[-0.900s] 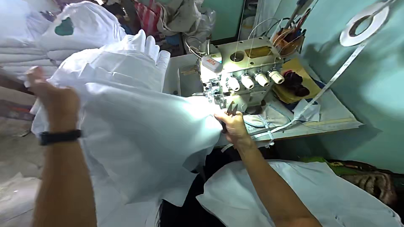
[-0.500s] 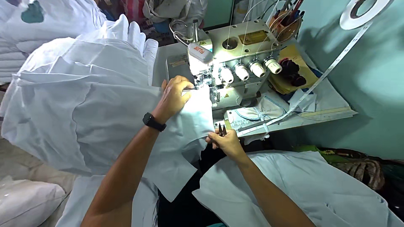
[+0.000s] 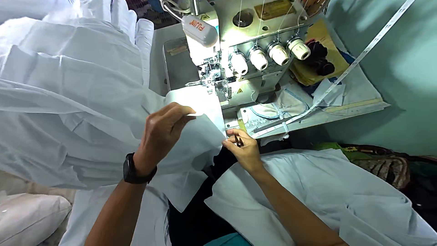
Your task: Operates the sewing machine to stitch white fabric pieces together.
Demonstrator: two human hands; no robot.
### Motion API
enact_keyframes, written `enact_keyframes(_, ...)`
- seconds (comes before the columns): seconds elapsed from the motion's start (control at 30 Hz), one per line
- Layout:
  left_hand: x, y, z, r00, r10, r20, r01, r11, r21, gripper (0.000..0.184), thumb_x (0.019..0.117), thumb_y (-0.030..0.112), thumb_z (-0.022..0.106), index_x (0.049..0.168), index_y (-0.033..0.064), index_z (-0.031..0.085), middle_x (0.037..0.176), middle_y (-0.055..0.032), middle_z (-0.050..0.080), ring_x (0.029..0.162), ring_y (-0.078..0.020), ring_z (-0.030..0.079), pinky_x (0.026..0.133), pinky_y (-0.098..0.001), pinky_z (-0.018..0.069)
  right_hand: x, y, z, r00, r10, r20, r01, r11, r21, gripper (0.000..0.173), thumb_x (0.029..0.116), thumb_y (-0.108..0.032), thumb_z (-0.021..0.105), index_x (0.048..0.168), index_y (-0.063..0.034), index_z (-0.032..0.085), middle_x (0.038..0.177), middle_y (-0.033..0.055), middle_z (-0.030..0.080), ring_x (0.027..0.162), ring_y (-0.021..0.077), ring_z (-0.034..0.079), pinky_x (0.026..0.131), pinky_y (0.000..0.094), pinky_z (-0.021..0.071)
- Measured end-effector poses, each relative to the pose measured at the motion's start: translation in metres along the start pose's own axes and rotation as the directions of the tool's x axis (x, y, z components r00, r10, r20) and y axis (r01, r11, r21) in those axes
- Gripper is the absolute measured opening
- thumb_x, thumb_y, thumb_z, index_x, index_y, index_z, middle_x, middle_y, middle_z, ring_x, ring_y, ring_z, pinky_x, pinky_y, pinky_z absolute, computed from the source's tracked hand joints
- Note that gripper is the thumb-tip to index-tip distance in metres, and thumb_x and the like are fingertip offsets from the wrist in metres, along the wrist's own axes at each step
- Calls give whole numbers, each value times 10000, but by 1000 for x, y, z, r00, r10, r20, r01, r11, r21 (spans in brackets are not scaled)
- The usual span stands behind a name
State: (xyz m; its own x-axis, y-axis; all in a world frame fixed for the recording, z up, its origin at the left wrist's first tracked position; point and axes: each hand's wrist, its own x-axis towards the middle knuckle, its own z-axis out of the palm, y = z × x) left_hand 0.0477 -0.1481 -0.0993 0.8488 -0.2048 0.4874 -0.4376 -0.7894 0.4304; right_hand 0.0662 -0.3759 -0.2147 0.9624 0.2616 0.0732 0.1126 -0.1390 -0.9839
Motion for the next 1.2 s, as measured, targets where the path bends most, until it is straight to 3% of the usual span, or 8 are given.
enact_keyframes(0.2,14,-28,15,997,38,-67,-42,997,-57,189,999,60,605,954,-95,703,861,-162,687,825,-66,625,802,-146,472,10,-5,5,964,266,5,-258,929,266,107,825,57,746,758,-23,721,689,-42,682,502,-58,505,491,121,433)
enact_keyframes(0.4,48,-49,32,998,56,30,-52,990,-135,186,992,64,605,927,-65,721,871,-135,701,831,-65,639,813,-171,481,4,-5,9,960,278,-42,-251,915,317,258,773,48,717,627,-126,595,627,-84,620,507,-34,519,487,153,448)
enact_keyframes(0.53,44,-47,29,993,-36,113,59,975,-212,104,912,89,707,884,-3,746,852,-61,695,817,-53,637,782,-189,503,-15,-12,2,964,264,32,-261,917,302,230,740,35,718,692,-128,562,629,-100,586,524,-36,526,498,147,458)
enact_keyframes(0.63,37,-27,28,986,-144,83,155,978,-143,62,864,23,746,896,10,695,844,-73,642,730,-98,593,659,-213,486,-19,-14,0,949,314,33,-309,901,305,213,737,51,719,730,-110,580,631,-77,611,509,-24,539,483,143,463)
enact_keyframes(0.77,26,1,52,998,-66,2,62,949,310,190,967,38,585,1023,4,763,1008,-174,714,933,-338,682,816,-498,513,-32,-14,-4,996,75,46,-80,988,134,116,776,-3,730,771,-32,618,685,-52,620,574,-79,523,534,87,431)
enact_keyframes(0.87,6,23,81,990,-115,-84,142,837,528,312,947,6,547,1177,50,754,1176,-128,745,1126,-342,693,984,-581,470,-35,-9,-7,984,-173,54,168,982,83,93,804,-38,711,789,-28,620,707,-24,626,600,-97,503,548,46,394)
enact_keyframes(1.0,9,8,80,978,-191,-78,207,903,376,333,977,37,498,1230,20,714,1330,-156,678,1294,-368,609,1059,-635,421,-21,-21,-4,963,-268,15,268,963,16,87,797,-29,704,803,-27,617,695,-15,617,600,-85,513,555,39,405)
enact_keyframes(1.2,39,-25,55,967,-250,50,238,956,171,311,1013,77,457,1197,-66,664,1304,-217,664,1280,-373,608,1094,-591,417,13,-30,10,962,-269,-37,268,963,-15,61,774,-15,701,785,-3,642,663,-33,597,540,-101,450,501,46,363)
